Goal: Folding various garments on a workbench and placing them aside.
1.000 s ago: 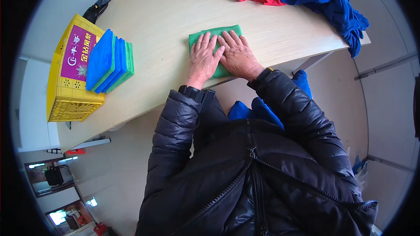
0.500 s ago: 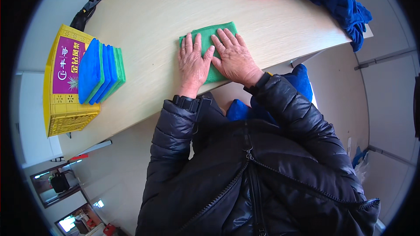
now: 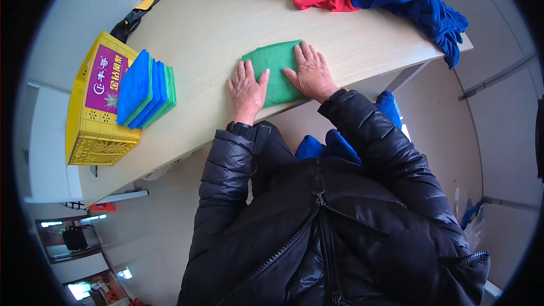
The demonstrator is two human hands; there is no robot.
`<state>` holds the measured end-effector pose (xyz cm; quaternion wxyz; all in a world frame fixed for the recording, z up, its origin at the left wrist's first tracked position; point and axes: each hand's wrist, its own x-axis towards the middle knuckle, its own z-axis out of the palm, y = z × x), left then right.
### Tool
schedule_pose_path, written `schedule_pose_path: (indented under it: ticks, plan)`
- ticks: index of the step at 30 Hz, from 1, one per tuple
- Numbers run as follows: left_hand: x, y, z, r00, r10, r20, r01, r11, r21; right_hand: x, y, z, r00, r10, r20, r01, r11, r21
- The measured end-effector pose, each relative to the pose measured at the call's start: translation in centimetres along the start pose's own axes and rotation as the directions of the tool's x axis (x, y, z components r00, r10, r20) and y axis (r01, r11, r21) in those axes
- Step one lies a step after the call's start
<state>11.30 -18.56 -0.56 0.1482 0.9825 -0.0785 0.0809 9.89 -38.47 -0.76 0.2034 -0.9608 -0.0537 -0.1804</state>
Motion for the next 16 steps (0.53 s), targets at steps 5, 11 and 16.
schedule_pose_path:
  ticks: [5,11,16]
  plan:
    - [-0.3,0.4,-1.3,0.995,0.031,-0.096,-0.025,0.998,0.06,0.3,-0.6,-1.9,0.997,0.068,0.034,-0.064,0.992,-0.113]
    - [1.0,2.7,0.1,0.981,0.193,-0.008,-0.193,0.98,-0.038,0.7,-2.1,-0.5,0.963,-0.219,0.159,0.238,0.964,-0.115]
    - [0.6,1.8,-0.6,0.982,0.187,0.028,-0.183,0.976,-0.121,1.5,-2.7,0.0,0.949,-0.102,0.3,0.127,0.99,-0.066]
